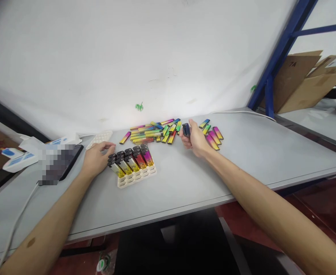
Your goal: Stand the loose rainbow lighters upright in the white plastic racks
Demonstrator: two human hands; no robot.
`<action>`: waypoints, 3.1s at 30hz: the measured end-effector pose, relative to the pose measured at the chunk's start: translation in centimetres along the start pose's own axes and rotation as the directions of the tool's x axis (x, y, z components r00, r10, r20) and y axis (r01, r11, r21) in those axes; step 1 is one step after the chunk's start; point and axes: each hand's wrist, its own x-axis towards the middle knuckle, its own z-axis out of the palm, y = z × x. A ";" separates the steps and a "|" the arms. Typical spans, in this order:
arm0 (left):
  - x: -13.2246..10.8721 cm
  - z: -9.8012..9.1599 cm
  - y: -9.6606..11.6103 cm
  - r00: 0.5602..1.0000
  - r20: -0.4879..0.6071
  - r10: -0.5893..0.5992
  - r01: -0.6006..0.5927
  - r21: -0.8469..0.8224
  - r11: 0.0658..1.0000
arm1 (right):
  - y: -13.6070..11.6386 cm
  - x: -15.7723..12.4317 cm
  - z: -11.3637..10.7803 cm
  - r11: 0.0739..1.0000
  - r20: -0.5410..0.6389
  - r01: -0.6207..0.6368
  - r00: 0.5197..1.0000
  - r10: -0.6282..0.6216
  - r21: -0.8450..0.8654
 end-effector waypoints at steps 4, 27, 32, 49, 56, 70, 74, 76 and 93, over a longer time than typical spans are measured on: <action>0.0 0.0 0.0 1.000 0.001 -0.003 0.003 -0.016 1.000 | 0.3 0.0 0.1 0.997 0.046 0.070 0.997 -0.069 -0.024; 0.0 -0.1 -0.1 1.000 0.012 -0.019 0.020 -0.013 1.000 | -0.2 0.4 -0.6 1.000 -0.061 0.012 0.998 -0.013 -0.019; 0.0 0.0 -0.1 1.000 0.014 -0.024 0.024 -0.012 1.000 | -0.1 0.3 -0.6 0.999 -0.036 -0.019 0.999 0.018 -0.032; 0.0 0.0 -0.1 1.000 0.015 -0.018 0.018 -0.010 1.000 | 0.2 0.1 -0.2 0.997 0.006 -0.049 0.999 0.049 -0.052; 0.0 0.1 0.0 0.999 0.036 -0.026 0.026 -0.008 1.000 | -1.1 -4.9 2.5 0.860 0.519 0.283 0.854 -0.026 -0.424; -0.2 0.1 -0.1 0.998 0.049 0.051 -0.050 -0.035 0.998 | 2.2 -6.8 13.5 0.400 0.620 0.644 0.757 -0.208 -0.652; -0.2 0.3 -0.1 0.997 0.050 0.063 -0.060 -0.057 0.997 | 2.6 -7.1 13.8 0.191 0.646 0.695 0.717 -0.263 -0.694; -0.2 0.4 0.0 0.997 0.047 0.065 -0.062 -0.063 0.996 | 2.5 -7.2 13.9 0.168 0.634 0.685 0.724 -0.272 -0.709; -0.1 0.4 0.0 0.997 0.066 0.035 -0.032 -0.050 0.998 | 3.1 -7.6 13.5 -0.078 0.675 0.700 0.645 -0.357 -0.710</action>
